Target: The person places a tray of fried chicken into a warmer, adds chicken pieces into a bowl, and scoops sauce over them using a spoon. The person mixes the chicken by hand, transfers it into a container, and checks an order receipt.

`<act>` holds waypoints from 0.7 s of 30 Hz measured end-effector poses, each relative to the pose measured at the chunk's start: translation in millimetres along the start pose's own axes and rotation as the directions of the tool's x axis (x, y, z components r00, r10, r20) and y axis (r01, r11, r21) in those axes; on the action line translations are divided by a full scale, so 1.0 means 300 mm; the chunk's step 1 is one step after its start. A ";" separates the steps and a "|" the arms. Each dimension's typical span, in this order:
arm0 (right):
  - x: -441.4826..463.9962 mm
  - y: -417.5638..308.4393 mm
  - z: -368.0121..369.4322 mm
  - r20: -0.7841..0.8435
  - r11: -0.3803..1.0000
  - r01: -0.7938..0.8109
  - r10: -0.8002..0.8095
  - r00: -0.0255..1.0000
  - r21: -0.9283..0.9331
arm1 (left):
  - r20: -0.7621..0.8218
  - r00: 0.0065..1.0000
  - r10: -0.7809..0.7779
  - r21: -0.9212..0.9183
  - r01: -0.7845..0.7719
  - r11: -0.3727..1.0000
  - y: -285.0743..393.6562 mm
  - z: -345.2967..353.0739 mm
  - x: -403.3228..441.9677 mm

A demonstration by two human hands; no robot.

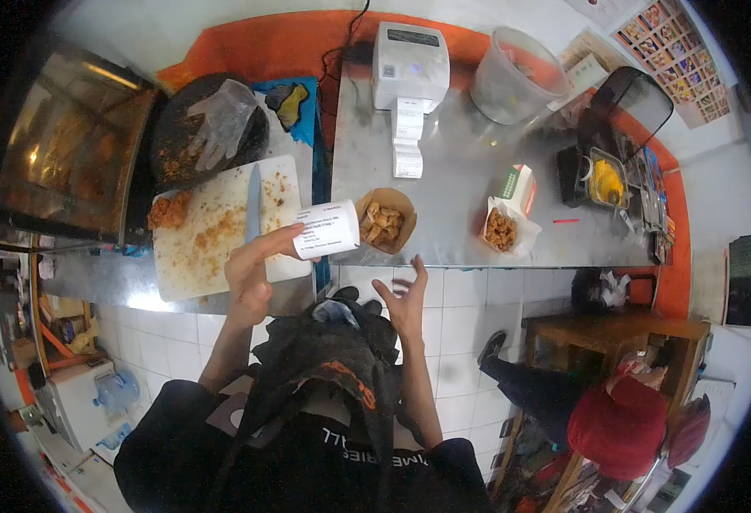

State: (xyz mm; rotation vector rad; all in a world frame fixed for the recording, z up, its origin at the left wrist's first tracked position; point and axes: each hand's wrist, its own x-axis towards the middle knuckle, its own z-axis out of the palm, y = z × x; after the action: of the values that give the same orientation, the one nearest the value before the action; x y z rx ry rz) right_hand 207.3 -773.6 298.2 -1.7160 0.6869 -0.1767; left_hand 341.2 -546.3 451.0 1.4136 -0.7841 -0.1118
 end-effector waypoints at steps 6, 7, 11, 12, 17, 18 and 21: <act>0.208 0.041 -0.026 0.110 0.965 0.228 -0.214 0.971 -0.127 | -0.052 0.998 -0.040 -0.005 0.040 0.999 0.010 -0.009 -0.003; 0.251 0.064 -0.020 0.156 0.973 0.230 -0.228 0.961 0.008 | -0.067 0.997 -0.036 0.027 0.038 0.999 0.016 -0.013 -0.004; 0.388 0.079 -0.020 0.340 0.940 0.331 -0.339 0.877 0.082 | -0.093 0.995 -0.038 0.147 0.051 0.988 0.009 -0.036 -0.025; 0.411 0.071 -0.026 0.372 0.924 0.382 -0.361 0.855 0.021 | -0.088 0.995 -0.037 0.144 0.050 0.988 0.010 -0.037 -0.028; 0.449 0.036 -0.023 0.447 0.921 0.390 -0.353 0.822 0.011 | -0.139 0.990 -0.036 0.233 0.068 0.970 -0.019 -0.052 -0.051; 0.447 0.032 -0.022 0.449 0.928 0.372 -0.344 0.824 0.027 | -0.126 0.991 -0.035 0.229 0.064 0.971 -0.016 -0.052 -0.053; 0.427 0.019 -0.019 0.429 0.946 0.316 -0.314 0.847 0.069 | -0.114 0.986 -0.121 0.118 0.134 0.984 -0.011 -0.045 -0.049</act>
State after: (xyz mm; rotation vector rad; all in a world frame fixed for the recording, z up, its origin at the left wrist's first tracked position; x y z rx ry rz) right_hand 306.8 -846.7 263.3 -1.7836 0.0682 -0.0132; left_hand 338.7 -528.2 442.3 1.5761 -0.6207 -0.0860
